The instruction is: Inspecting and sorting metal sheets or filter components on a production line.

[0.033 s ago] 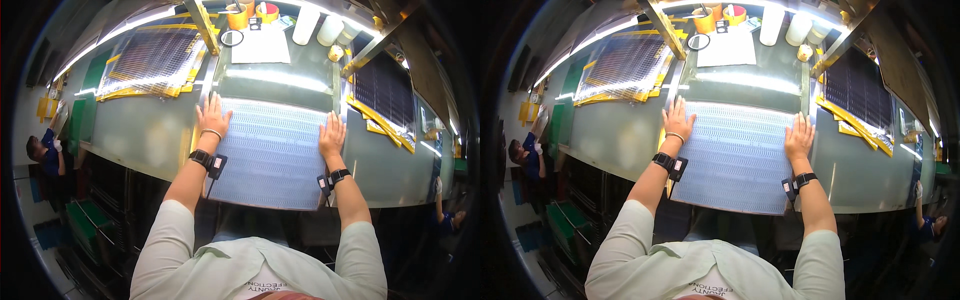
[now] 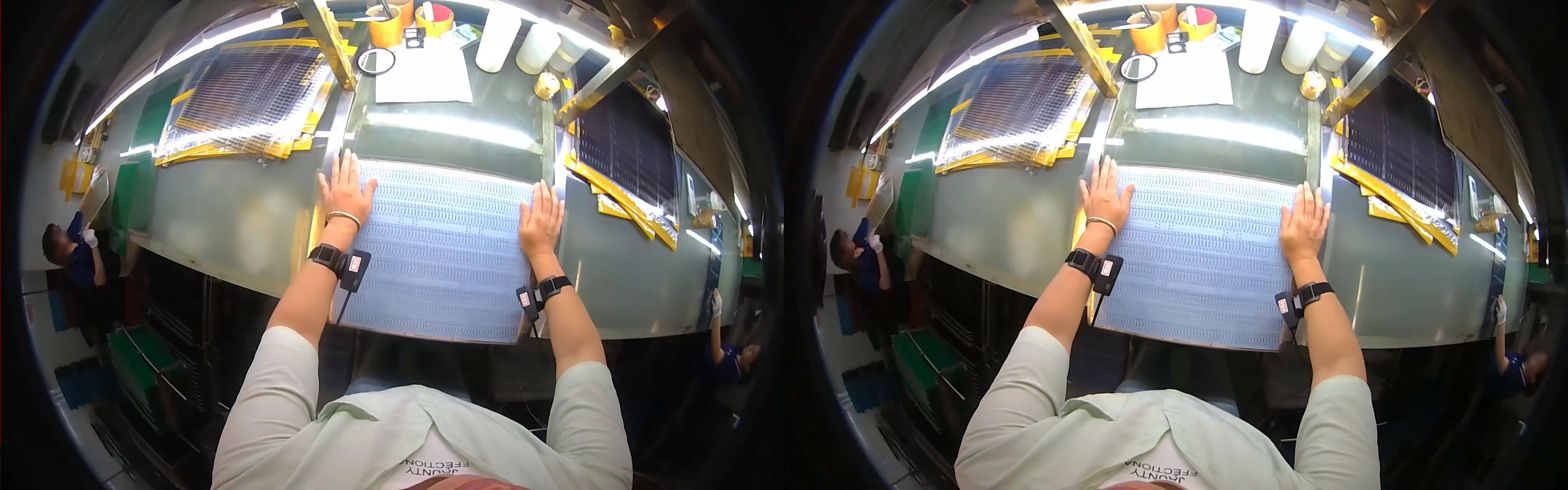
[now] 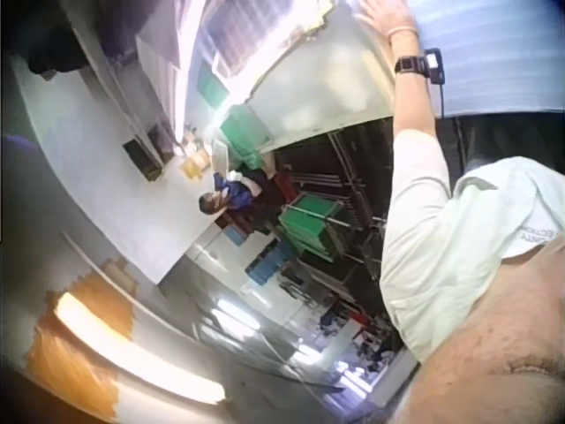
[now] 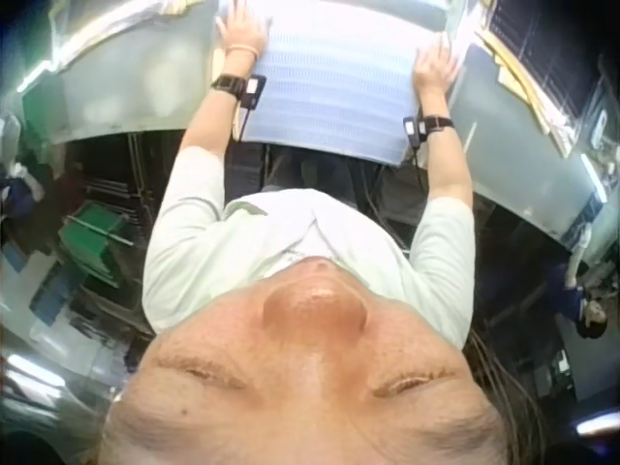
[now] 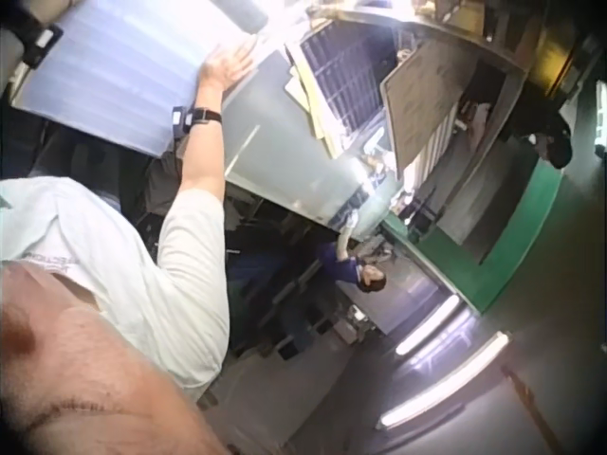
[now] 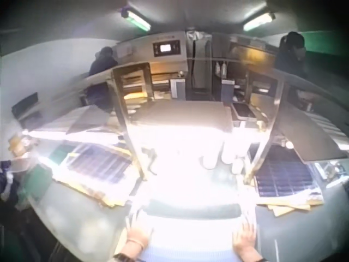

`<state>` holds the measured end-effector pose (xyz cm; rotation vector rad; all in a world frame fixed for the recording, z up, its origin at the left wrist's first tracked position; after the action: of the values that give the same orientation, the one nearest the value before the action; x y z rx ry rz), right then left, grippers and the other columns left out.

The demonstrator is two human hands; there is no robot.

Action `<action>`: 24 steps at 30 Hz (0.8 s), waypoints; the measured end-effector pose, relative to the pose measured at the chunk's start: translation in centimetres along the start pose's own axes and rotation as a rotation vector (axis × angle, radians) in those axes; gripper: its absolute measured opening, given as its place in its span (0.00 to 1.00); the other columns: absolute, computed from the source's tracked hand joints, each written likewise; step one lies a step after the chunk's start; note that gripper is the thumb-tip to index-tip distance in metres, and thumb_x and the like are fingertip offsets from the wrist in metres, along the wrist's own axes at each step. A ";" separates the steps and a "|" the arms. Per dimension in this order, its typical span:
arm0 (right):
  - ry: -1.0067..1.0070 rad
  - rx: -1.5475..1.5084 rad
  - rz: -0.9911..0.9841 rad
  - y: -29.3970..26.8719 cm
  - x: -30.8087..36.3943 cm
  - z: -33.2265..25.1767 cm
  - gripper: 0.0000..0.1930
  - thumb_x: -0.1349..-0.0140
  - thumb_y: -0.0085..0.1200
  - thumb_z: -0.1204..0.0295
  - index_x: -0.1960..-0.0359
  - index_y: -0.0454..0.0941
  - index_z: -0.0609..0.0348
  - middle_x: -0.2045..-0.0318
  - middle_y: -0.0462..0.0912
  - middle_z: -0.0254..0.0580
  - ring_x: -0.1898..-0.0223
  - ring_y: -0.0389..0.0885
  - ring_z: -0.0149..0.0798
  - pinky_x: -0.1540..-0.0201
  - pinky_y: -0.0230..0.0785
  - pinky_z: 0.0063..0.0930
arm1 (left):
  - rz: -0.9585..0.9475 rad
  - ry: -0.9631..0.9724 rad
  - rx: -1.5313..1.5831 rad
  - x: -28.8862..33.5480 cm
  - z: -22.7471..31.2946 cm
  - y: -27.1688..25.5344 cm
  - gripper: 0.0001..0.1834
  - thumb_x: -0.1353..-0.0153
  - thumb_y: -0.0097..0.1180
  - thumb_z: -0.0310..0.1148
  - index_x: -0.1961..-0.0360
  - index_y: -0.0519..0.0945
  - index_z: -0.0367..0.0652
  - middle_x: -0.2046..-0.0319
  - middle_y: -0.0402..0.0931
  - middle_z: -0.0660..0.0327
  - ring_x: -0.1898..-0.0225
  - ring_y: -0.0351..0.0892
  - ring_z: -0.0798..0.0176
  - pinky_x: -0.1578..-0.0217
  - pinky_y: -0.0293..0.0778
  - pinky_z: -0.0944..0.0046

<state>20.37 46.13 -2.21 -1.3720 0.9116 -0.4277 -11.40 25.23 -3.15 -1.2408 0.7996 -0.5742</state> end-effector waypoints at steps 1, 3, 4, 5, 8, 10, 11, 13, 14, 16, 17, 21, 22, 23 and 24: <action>-0.004 -0.007 0.007 -0.2 0.0 0.0 0.27 0.39 0.43 0.60 0.41 0.59 0.60 0.40 0.60 0.40 0.36 0.52 0.47 0.36 0.39 0.47 | -0.008 0.006 0.006 -0.1 0.2 0.4 0.34 0.43 0.47 0.48 0.39 0.58 0.41 0.36 0.51 0.60 0.33 0.44 0.55 0.40 0.41 0.39; -0.009 -0.009 0.004 -0.4 -0.4 0.2 0.28 0.39 0.42 0.59 0.40 0.58 0.61 0.38 0.58 0.41 0.36 0.52 0.49 0.36 0.38 0.50 | 0.033 -0.016 -0.001 -0.3 0.5 0.6 0.34 0.41 0.44 0.50 0.38 0.57 0.42 0.35 0.50 0.60 0.33 0.43 0.58 0.39 0.39 0.39; -0.001 0.004 0.004 -0.8 0.1 0.7 0.28 0.39 0.42 0.59 0.40 0.58 0.61 0.38 0.58 0.41 0.36 0.52 0.49 0.36 0.38 0.50 | 0.032 -0.007 0.012 -0.5 1.0 0.9 0.34 0.41 0.44 0.50 0.38 0.57 0.42 0.35 0.50 0.60 0.33 0.43 0.58 0.39 0.39 0.39; 0.002 -0.006 -0.012 -1.4 1.4 1.1 0.29 0.39 0.42 0.58 0.40 0.57 0.62 0.38 0.57 0.43 0.36 0.51 0.50 0.36 0.38 0.50 | 0.019 -0.017 0.012 -0.6 1.7 1.3 0.34 0.41 0.42 0.51 0.38 0.56 0.42 0.35 0.49 0.61 0.33 0.42 0.59 0.39 0.37 0.39; -0.025 -0.088 -0.128 -3.8 8.1 -0.7 0.33 0.40 0.42 0.56 0.39 0.54 0.67 0.36 0.53 0.50 0.35 0.47 0.54 0.36 0.36 0.54 | -0.033 -0.077 -0.025 -0.5 0.8 1.0 0.35 0.40 0.39 0.53 0.36 0.54 0.43 0.34 0.47 0.61 0.32 0.41 0.60 0.38 0.35 0.39; -0.017 -0.118 -0.246 -7.1 14.9 -2.0 0.33 0.40 0.43 0.57 0.39 0.54 0.69 0.36 0.53 0.51 0.35 0.46 0.55 0.36 0.35 0.55 | 0.005 -0.067 -0.078 -0.4 0.4 0.8 0.36 0.40 0.39 0.53 0.36 0.52 0.42 0.34 0.47 0.60 0.32 0.40 0.60 0.38 0.34 0.40; -0.023 -0.158 -0.312 -8.7 17.8 -3.0 0.34 0.41 0.43 0.57 0.40 0.54 0.70 0.36 0.53 0.52 0.35 0.45 0.56 0.37 0.35 0.55 | -0.008 -0.080 -0.124 -0.3 -0.6 0.4 0.39 0.40 0.37 0.56 0.36 0.51 0.40 0.34 0.45 0.58 0.32 0.38 0.60 0.38 0.35 0.39; 0.021 -0.212 -0.411 -11.5 22.8 -4.0 0.33 0.42 0.47 0.62 0.40 0.54 0.71 0.37 0.52 0.55 0.35 0.45 0.58 0.36 0.34 0.54 | -0.010 -0.105 -0.122 -0.1 -0.9 0.6 0.40 0.41 0.36 0.57 0.36 0.51 0.39 0.34 0.44 0.57 0.32 0.37 0.58 0.38 0.35 0.39; 0.009 -0.192 -0.410 -12.8 24.0 -4.4 0.30 0.43 0.47 0.62 0.42 0.59 0.71 0.39 0.57 0.54 0.37 0.50 0.58 0.37 0.38 0.51 | -0.008 -0.130 -0.130 0.1 -1.3 0.1 0.41 0.41 0.36 0.58 0.36 0.50 0.37 0.34 0.43 0.55 0.32 0.37 0.57 0.38 0.36 0.39; 0.127 -0.256 -0.351 -12.7 26.6 -2.5 0.26 0.41 0.47 0.58 0.49 0.66 0.70 0.45 0.67 0.50 0.42 0.60 0.53 0.41 0.50 0.48 | -0.083 -0.148 -0.141 2.4 -0.8 -0.9 0.43 0.42 0.36 0.60 0.36 0.49 0.35 0.34 0.41 0.53 0.32 0.35 0.54 0.39 0.36 0.39; 0.114 -0.259 -0.343 -11.1 27.0 -1.0 0.26 0.41 0.47 0.58 0.49 0.66 0.70 0.45 0.67 0.50 0.42 0.60 0.53 0.41 0.50 0.48 | -0.107 -0.111 -0.121 4.9 -0.9 -1.6 0.43 0.42 0.37 0.59 0.36 0.50 0.35 0.34 0.42 0.53 0.32 0.35 0.53 0.39 0.37 0.40; 1.404 -1.651 -0.392 -4.6 28.1 3.3 0.22 0.40 0.47 0.51 0.57 0.72 0.59 0.59 0.77 0.44 0.58 0.74 0.42 0.54 0.65 0.34 | -0.117 -0.120 -0.044 18.7 -1.8 -5.9 0.43 0.46 0.49 0.54 0.37 0.52 0.38 0.35 0.43 0.49 0.33 0.40 0.48 0.41 0.44 0.41; 1.536 -1.900 -0.441 -3.8 27.6 2.7 0.21 0.40 0.47 0.50 0.58 0.72 0.57 0.62 0.78 0.42 0.61 0.75 0.42 0.55 0.66 0.33 | -0.031 -0.168 -0.008 21.9 -2.4 -7.3 0.43 0.48 0.53 0.53 0.37 0.54 0.39 0.35 0.44 0.48 0.35 0.44 0.47 0.42 0.48 0.42; 1.531 -1.914 -0.553 -3.7 27.2 2.4 0.22 0.41 0.48 0.50 0.58 0.72 0.55 0.64 0.78 0.39 0.65 0.75 0.40 0.57 0.66 0.34 | -0.029 -0.326 0.018 24.0 -2.9 -8.3 0.38 0.49 0.56 0.50 0.43 0.60 0.38 0.40 0.54 0.47 0.40 0.54 0.48 0.45 0.55 0.46; 1.494 -1.928 -0.574 -3.8 26.8 2.3 0.22 0.41 0.48 0.50 0.58 0.72 0.55 0.64 0.78 0.39 0.65 0.75 0.40 0.57 0.66 0.34 | -0.022 -0.487 0.047 25.4 -3.4 -9.1 0.34 0.50 0.59 0.48 0.48 0.67 0.37 0.46 0.63 0.46 0.45 0.64 0.49 0.49 0.62 0.51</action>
<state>39.24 27.16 -6.80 -3.1776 2.4634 -1.2263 1.68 1.57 -0.23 -1.2775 0.3613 -0.2846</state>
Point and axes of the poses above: each hand's wrist, its own x-axis away from the middle knuckle, its own y-axis out of the palm, z = x × y, the point moved 5 cm from there along -x, towards the middle knuckle
